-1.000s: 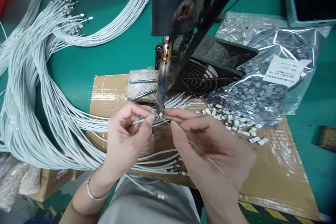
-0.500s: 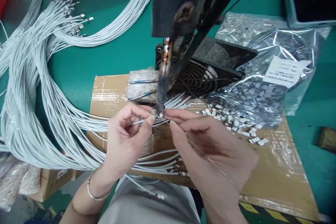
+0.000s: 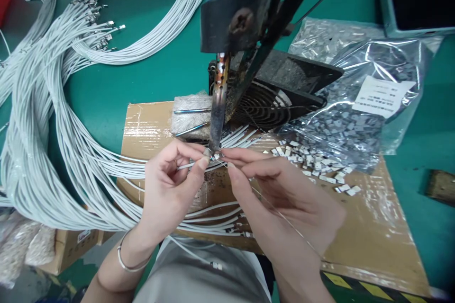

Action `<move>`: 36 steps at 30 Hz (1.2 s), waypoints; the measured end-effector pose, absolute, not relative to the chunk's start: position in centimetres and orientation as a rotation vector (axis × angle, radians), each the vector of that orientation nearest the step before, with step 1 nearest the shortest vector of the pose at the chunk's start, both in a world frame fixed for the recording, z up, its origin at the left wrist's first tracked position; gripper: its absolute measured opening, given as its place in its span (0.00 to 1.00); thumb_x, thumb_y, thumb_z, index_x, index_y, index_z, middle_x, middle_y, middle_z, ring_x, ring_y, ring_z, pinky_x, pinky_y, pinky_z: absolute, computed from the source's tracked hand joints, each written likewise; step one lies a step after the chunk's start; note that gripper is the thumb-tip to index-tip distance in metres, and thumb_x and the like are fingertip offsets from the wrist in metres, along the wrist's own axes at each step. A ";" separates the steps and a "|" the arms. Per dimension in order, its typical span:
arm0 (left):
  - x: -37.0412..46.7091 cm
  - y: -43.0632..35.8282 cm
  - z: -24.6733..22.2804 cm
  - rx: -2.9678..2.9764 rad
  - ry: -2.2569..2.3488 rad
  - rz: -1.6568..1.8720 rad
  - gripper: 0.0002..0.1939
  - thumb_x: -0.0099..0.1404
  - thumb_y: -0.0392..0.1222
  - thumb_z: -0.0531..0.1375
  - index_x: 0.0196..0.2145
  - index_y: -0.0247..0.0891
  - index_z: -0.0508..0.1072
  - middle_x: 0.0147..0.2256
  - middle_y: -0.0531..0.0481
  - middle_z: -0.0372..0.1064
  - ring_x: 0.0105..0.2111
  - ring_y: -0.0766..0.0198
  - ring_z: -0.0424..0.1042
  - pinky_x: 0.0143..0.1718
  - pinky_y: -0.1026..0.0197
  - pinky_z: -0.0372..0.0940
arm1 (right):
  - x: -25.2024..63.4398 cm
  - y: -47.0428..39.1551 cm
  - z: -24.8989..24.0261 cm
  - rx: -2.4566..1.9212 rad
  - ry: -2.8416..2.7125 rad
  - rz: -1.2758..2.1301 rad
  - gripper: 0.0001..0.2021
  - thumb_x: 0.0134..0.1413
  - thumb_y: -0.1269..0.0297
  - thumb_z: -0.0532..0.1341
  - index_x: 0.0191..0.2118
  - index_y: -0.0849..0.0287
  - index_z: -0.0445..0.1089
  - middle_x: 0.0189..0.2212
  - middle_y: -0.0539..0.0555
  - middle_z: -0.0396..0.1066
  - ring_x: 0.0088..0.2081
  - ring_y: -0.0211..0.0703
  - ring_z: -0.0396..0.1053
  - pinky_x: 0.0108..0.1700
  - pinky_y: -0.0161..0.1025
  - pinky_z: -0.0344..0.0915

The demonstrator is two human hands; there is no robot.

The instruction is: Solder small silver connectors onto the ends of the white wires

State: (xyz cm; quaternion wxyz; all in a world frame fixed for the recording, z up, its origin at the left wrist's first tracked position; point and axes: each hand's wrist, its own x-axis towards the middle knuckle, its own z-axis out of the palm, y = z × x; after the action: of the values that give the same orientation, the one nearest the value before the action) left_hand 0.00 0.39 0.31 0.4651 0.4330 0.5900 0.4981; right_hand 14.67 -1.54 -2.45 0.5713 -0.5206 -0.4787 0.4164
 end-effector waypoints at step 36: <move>0.1 0.2 0.4 1.098 1.448 1.214 0.07 0.65 0.29 0.71 0.31 0.38 0.82 0.37 0.50 0.82 0.32 0.71 0.77 0.34 0.74 0.70 | 14.4 -1.8 -2.6 -1.219 -1.173 0.925 0.10 0.64 0.76 0.69 0.39 0.51 0.79 0.47 0.51 0.86 0.47 0.47 0.85 0.47 0.42 0.79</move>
State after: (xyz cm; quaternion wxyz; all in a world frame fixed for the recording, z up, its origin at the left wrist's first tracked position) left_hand 0.10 0.17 0.37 0.4601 0.4459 0.5883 0.4934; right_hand 14.43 -1.79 -2.60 0.5704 -0.5193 -0.4998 0.3940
